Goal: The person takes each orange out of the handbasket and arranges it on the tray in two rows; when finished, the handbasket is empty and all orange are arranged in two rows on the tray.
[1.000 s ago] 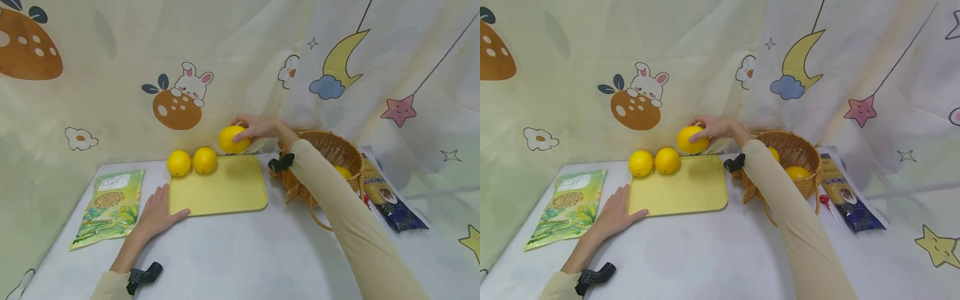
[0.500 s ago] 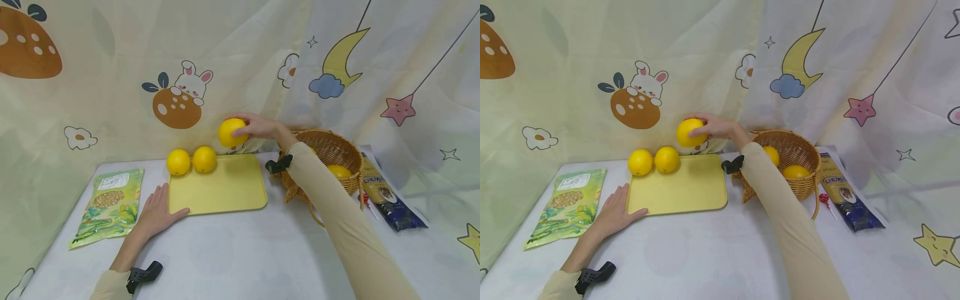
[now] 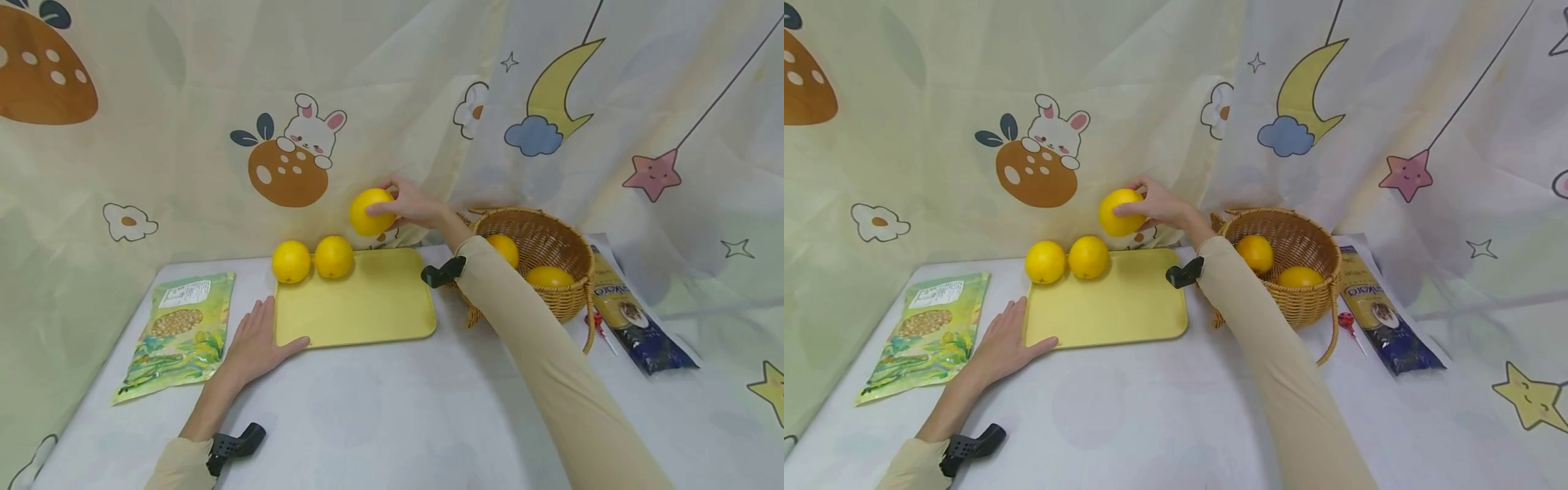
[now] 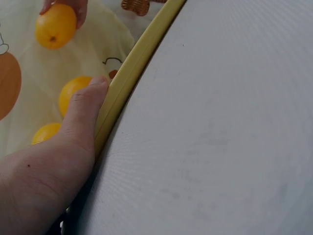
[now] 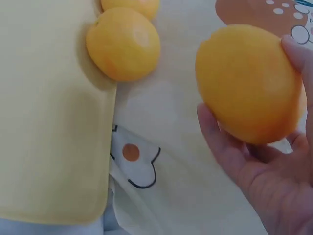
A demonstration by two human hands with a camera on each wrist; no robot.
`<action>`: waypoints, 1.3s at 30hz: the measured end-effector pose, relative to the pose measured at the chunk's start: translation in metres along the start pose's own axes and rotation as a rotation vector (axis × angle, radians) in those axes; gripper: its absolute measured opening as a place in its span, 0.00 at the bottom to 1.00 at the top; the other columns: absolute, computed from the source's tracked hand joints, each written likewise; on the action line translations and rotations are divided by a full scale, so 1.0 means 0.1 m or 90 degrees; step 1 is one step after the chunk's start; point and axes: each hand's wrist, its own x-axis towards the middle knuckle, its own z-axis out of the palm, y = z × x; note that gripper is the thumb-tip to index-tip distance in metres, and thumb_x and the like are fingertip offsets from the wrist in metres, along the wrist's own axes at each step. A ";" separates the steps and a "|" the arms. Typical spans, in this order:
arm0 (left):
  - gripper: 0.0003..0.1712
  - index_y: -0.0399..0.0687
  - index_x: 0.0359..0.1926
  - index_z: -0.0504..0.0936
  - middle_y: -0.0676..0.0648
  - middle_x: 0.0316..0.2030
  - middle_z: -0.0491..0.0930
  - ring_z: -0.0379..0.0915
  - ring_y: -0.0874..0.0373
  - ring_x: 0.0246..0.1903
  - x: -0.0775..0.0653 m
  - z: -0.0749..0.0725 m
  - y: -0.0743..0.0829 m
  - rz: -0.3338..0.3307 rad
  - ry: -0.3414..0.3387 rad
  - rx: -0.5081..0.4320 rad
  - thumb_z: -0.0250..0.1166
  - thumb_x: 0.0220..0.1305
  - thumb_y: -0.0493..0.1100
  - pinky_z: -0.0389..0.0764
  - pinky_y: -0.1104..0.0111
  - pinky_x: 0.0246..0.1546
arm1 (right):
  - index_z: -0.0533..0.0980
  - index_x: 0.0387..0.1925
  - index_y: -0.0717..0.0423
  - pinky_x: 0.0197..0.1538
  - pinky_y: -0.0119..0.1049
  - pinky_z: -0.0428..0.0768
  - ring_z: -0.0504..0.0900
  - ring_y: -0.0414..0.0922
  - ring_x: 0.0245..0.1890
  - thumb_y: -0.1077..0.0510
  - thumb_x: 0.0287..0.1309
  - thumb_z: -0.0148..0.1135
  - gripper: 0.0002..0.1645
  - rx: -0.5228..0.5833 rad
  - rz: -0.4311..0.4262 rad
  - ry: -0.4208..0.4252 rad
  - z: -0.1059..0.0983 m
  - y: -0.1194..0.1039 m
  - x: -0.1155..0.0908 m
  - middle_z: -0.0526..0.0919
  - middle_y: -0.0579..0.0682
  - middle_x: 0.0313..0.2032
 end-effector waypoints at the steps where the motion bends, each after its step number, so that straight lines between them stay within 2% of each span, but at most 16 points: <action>1: 0.72 0.31 0.74 0.33 0.27 0.74 0.38 0.34 0.31 0.74 0.00 0.00 0.00 0.000 0.000 0.000 0.57 0.53 0.78 0.39 0.40 0.73 | 0.62 0.57 0.53 0.58 0.60 0.77 0.80 0.52 0.45 0.53 0.58 0.66 0.30 -0.002 -0.001 0.009 0.01 0.00 0.00 0.75 0.59 0.53; 5: 0.72 0.31 0.74 0.33 0.27 0.74 0.38 0.34 0.31 0.74 0.01 0.00 0.00 0.000 0.000 0.000 0.57 0.53 0.78 0.39 0.39 0.73 | 0.66 0.60 0.51 0.56 0.60 0.79 0.77 0.54 0.49 0.52 0.57 0.66 0.31 0.003 0.004 0.034 0.07 0.05 0.03 0.73 0.57 0.55; 9: 0.72 0.31 0.74 0.33 0.27 0.74 0.38 0.35 0.31 0.74 0.01 0.00 0.00 0.000 0.000 0.002 0.56 0.53 0.78 0.39 0.40 0.73 | 0.68 0.64 0.46 0.54 0.58 0.80 0.73 0.54 0.53 0.51 0.60 0.64 0.31 0.010 0.017 0.035 0.13 0.10 0.05 0.70 0.53 0.60; 13: 0.72 0.31 0.74 0.33 0.27 0.74 0.38 0.35 0.31 0.74 0.02 0.00 -0.01 0.001 0.001 0.004 0.56 0.53 0.78 0.39 0.39 0.73 | 0.64 0.64 0.48 0.55 0.57 0.80 0.72 0.54 0.55 0.50 0.60 0.64 0.32 -0.002 0.034 0.044 0.21 0.16 0.08 0.65 0.54 0.64; 17: 0.72 0.31 0.74 0.33 0.27 0.74 0.38 0.34 0.32 0.74 0.01 0.00 -0.02 -0.001 -0.002 0.002 0.56 0.53 0.79 0.39 0.40 0.73 | 0.60 0.60 0.51 0.54 0.59 0.80 0.73 0.55 0.55 0.48 0.58 0.65 0.34 -0.031 0.062 0.068 0.27 0.20 0.10 0.62 0.55 0.66; 23: 0.72 0.32 0.75 0.33 0.28 0.75 0.38 0.34 0.32 0.75 0.01 -0.01 0.00 -0.003 -0.003 -0.001 0.56 0.53 0.79 0.39 0.40 0.73 | 0.67 0.63 0.51 0.53 0.62 0.80 0.73 0.56 0.55 0.46 0.56 0.66 0.35 -0.066 0.125 0.104 0.38 0.25 0.12 0.66 0.55 0.65; 27: 0.73 0.32 0.75 0.33 0.28 0.75 0.38 0.34 0.32 0.75 0.01 0.00 0.01 -0.006 -0.007 -0.003 0.56 0.52 0.79 0.38 0.40 0.74 | 0.71 0.63 0.47 0.52 0.63 0.80 0.73 0.56 0.57 0.45 0.59 0.63 0.31 -0.097 0.153 0.093 0.43 0.29 0.10 0.68 0.53 0.65; 30: 0.73 0.32 0.75 0.33 0.27 0.75 0.38 0.34 0.32 0.75 0.01 0.00 0.01 -0.007 -0.006 -0.004 0.56 0.52 0.79 0.38 0.40 0.74 | 0.71 0.62 0.47 0.52 0.64 0.80 0.72 0.57 0.58 0.45 0.61 0.61 0.28 -0.106 0.155 0.075 0.46 0.34 0.10 0.68 0.52 0.65; 34: 0.72 0.32 0.75 0.34 0.27 0.75 0.38 0.35 0.32 0.74 0.01 -0.01 0.01 -0.006 0.001 0.000 0.56 0.52 0.79 0.38 0.40 0.74 | 0.72 0.59 0.48 0.49 0.64 0.81 0.72 0.57 0.58 0.45 0.63 0.60 0.25 -0.114 0.132 0.078 0.51 0.41 0.14 0.68 0.52 0.64; 39: 0.72 0.31 0.75 0.34 0.27 0.75 0.39 0.35 0.32 0.74 0.01 0.00 0.00 -0.007 0.001 0.001 0.56 0.52 0.79 0.39 0.40 0.74 | 0.73 0.60 0.51 0.46 0.60 0.83 0.73 0.55 0.54 0.45 0.63 0.60 0.26 -0.169 0.111 0.087 0.57 0.51 0.19 0.72 0.55 0.61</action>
